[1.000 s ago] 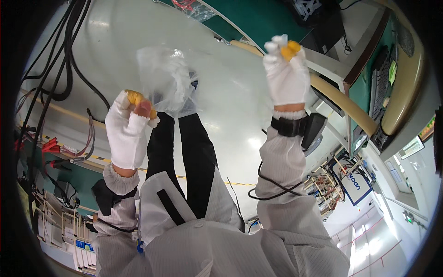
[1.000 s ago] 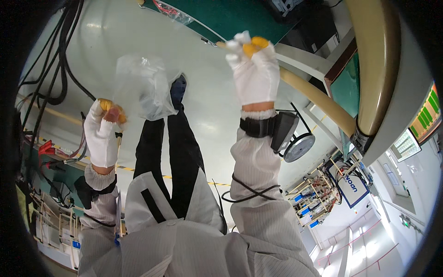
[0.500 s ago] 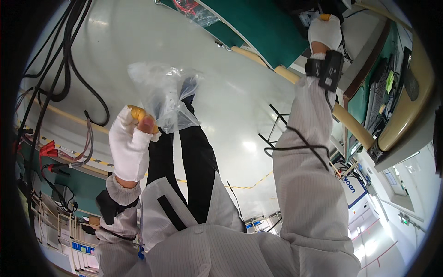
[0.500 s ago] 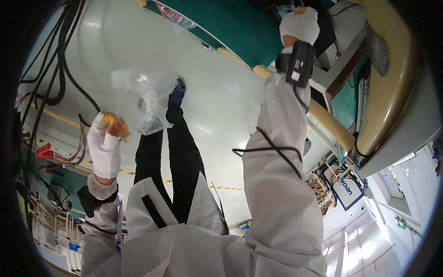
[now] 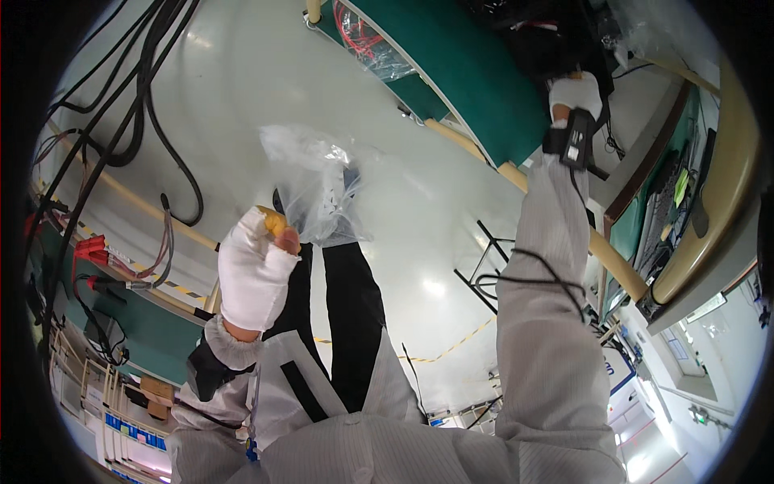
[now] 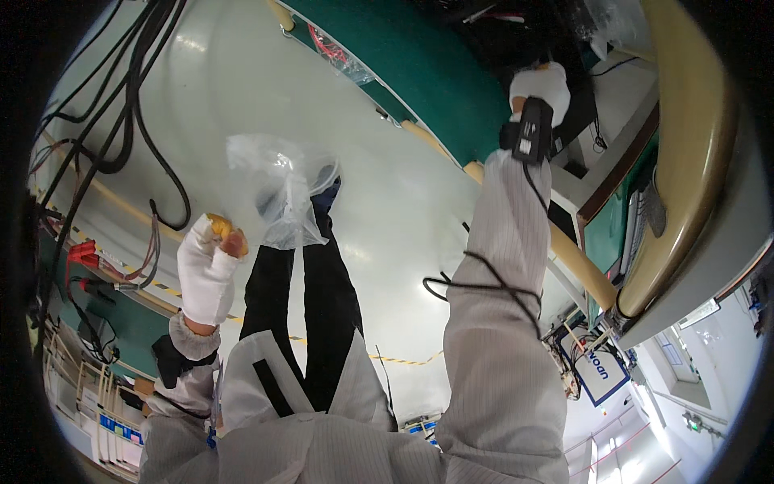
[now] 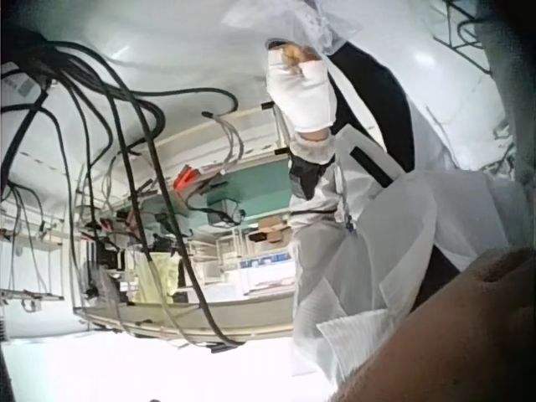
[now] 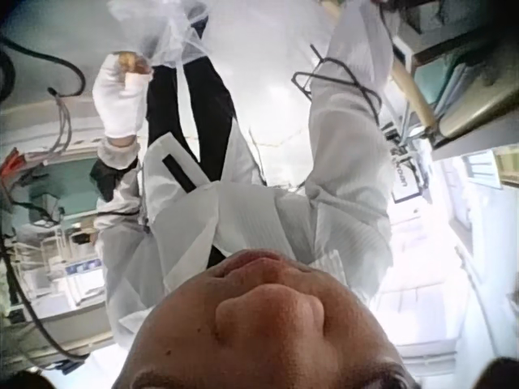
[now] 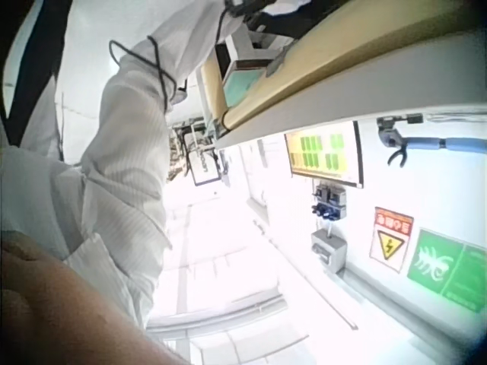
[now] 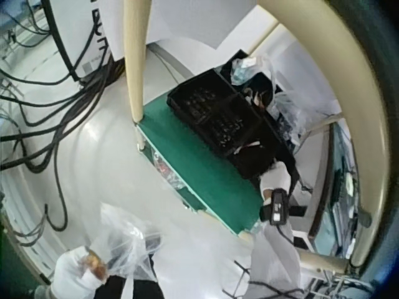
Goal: The person is placing small white medical or industrial components into a plastic bag, sealing it, and then walking to a different station to organize items in bins.
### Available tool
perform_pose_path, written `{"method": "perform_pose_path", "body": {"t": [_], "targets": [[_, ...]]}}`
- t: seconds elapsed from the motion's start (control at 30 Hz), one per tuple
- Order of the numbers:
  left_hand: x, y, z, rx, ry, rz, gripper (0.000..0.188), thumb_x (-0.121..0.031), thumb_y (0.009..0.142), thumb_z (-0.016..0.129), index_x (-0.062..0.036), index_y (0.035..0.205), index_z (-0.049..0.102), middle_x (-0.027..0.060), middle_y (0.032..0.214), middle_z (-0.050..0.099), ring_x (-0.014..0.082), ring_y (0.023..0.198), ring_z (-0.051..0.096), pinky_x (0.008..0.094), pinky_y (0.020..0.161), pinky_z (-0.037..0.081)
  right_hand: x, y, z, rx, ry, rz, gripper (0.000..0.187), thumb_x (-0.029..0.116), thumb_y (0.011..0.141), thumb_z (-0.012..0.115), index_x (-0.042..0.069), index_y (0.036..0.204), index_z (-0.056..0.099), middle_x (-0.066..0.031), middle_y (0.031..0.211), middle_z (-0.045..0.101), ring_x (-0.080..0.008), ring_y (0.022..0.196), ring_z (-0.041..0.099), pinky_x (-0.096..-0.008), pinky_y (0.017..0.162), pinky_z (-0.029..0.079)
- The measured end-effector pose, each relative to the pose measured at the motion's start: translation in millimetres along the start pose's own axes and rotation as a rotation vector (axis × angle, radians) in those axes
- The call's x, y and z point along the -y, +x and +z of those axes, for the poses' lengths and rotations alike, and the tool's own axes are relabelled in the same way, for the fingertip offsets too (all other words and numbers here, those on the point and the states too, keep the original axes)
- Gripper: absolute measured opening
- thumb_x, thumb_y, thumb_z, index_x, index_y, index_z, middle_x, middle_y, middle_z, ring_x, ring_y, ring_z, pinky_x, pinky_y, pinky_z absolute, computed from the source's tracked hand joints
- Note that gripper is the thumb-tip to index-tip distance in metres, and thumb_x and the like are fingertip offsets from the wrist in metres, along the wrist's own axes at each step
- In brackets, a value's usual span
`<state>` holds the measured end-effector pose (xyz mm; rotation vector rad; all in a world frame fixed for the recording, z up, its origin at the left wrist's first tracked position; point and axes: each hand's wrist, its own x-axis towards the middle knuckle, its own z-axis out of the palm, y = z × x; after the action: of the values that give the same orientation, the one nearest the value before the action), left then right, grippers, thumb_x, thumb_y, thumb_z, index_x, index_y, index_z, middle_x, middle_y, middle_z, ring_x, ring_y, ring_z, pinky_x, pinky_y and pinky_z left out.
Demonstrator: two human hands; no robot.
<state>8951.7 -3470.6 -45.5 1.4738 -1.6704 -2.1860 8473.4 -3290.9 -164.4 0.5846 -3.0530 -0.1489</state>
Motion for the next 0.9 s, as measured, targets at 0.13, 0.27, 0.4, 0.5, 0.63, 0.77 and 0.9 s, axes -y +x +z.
{"method": "perform_pose_path", "body": {"t": [0.13, 0.27, 0.4, 0.5, 0.63, 0.77, 0.9], "targets": [[-4, 6, 3, -0.044, 0.396, 0.379, 0.020, -0.003, 0.085, 0.064, 0.0010, 0.104, 0.059, 0.0115, 0.109, 0.056, 0.0202, 0.086, 0.055, 0.0282, 0.077, 0.047, 9, -39, -55, -0.202, 0.144, 0.115, 0.023, 0.021, 0.079, 0.063, 0.004, 0.093, 0.067, -0.0204, 0.087, 0.071, -0.0387, 0.084, 0.070, -0.0444, 0.076, 0.056], [-15, 7, 2, 0.040, 0.273, 0.304, 0.018, -0.009, 0.089, 0.063, 0.0013, 0.104, 0.059, 0.0089, 0.106, 0.059, 0.0169, 0.085, 0.055, 0.0275, 0.078, 0.046, 20, -91, -88, -0.169, 0.343, 0.319, 0.021, 0.018, 0.078, 0.065, 0.002, 0.092, 0.067, -0.0109, 0.082, 0.072, -0.0219, 0.068, 0.070, -0.0337, 0.063, 0.055], [-6, 10, -3, -0.042, -0.068, 0.174, 0.024, -0.021, 0.097, 0.060, 0.0014, 0.106, 0.056, 0.0061, 0.098, 0.060, 0.0120, 0.083, 0.051, 0.0249, 0.078, 0.043, 79, -158, -118, 0.265, 1.286, 0.445, 0.020, -0.003, 0.086, 0.056, -0.003, 0.105, 0.059, -0.0143, 0.090, 0.069, -0.0173, 0.065, 0.067, -0.0263, 0.053, 0.053], [-11, 14, -1, -0.110, -0.005, 0.271, 0.026, -0.027, 0.100, 0.059, -0.0016, 0.098, 0.052, 0.0032, 0.086, 0.054, 0.0112, 0.078, 0.047, 0.0249, 0.073, 0.041, 100, -199, -133, 0.560, 1.625, 0.497, 0.018, 0.002, 0.091, 0.061, -0.002, 0.108, 0.059, -0.0162, 0.094, 0.069, -0.0197, 0.069, 0.067, -0.0279, 0.055, 0.052], [-25, 9, 21, -0.187, 0.155, 0.340, 0.020, -0.009, 0.087, 0.069, -0.0054, 0.098, 0.052, 0.0005, 0.075, 0.044, 0.0102, 0.067, 0.043, 0.0261, 0.061, 0.039, 124, -237, -158, 0.881, 1.807, 0.521, 0.018, 0.005, 0.093, 0.062, -0.001, 0.110, 0.058, -0.0167, 0.095, 0.069, -0.0205, 0.070, 0.066, -0.0274, 0.056, 0.050], [-47, -4, 27, 0.025, 0.316, 0.338, 0.061, -0.015, 0.063, 0.093, -0.0098, 0.117, 0.065, -0.0030, 0.072, 0.043, 0.0103, 0.063, 0.041, 0.0252, 0.058, 0.038, 140, -264, -168, 1.021, 1.874, 0.509, 0.019, 0.006, 0.094, 0.062, -0.001, 0.111, 0.058, -0.0164, 0.097, 0.068, -0.0197, 0.074, 0.063, -0.0275, 0.065, 0.049], [-42, -10, 24, 0.030, 0.447, 0.461, 0.053, -0.018, 0.067, 0.089, -0.0108, 0.115, 0.069, 0.0042, 0.077, 0.055, 0.0198, 0.065, 0.052, 0.0316, 0.060, 0.045, 153, -283, -182, 0.978, 1.804, 0.449, 0.021, 0.005, 0.092, 0.064, -0.002, 0.111, 0.058, -0.0133, 0.098, 0.069, -0.0175, 0.081, 0.065, -0.0269, 0.075, 0.051]]}}
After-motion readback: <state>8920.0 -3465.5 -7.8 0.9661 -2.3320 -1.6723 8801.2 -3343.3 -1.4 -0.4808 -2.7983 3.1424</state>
